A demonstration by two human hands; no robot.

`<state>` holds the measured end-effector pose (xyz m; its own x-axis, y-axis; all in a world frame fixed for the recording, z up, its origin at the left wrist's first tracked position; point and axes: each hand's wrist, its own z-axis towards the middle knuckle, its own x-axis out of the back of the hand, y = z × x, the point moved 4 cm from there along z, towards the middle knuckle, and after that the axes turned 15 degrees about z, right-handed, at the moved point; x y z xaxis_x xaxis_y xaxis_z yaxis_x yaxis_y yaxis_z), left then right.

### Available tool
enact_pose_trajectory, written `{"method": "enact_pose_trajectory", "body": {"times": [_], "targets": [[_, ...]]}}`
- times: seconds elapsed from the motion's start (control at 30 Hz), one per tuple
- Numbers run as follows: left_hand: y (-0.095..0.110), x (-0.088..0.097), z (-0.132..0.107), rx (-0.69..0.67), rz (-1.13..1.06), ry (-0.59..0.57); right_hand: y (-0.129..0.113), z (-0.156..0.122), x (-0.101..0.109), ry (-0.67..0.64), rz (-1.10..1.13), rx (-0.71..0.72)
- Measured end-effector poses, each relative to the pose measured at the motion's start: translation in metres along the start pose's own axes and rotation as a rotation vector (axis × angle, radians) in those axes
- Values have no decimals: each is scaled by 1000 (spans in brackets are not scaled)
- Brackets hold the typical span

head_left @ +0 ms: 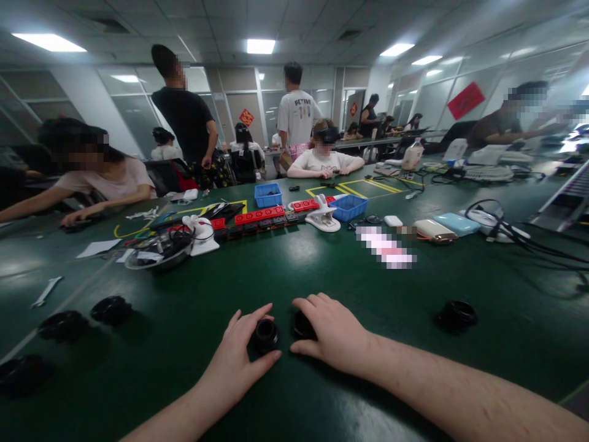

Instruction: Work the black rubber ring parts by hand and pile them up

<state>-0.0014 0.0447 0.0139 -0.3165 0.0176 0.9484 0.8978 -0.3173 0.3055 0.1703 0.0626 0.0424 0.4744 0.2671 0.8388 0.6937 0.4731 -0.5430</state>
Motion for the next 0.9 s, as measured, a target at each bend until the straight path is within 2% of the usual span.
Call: {"method": "enact_pose_trajectory", "body": {"times": [0.17, 0.7, 0.9], "targets": [[1, 2, 1, -5, -13, 21, -2, -2, 2, 4, 8, -3], [-1, -1, 2, 6, -51, -22, -2, -3, 3, -6, -28, 17], [-9, 7, 1, 22, -76, 63, -2, -3, 4, -3, -24, 12]]}}
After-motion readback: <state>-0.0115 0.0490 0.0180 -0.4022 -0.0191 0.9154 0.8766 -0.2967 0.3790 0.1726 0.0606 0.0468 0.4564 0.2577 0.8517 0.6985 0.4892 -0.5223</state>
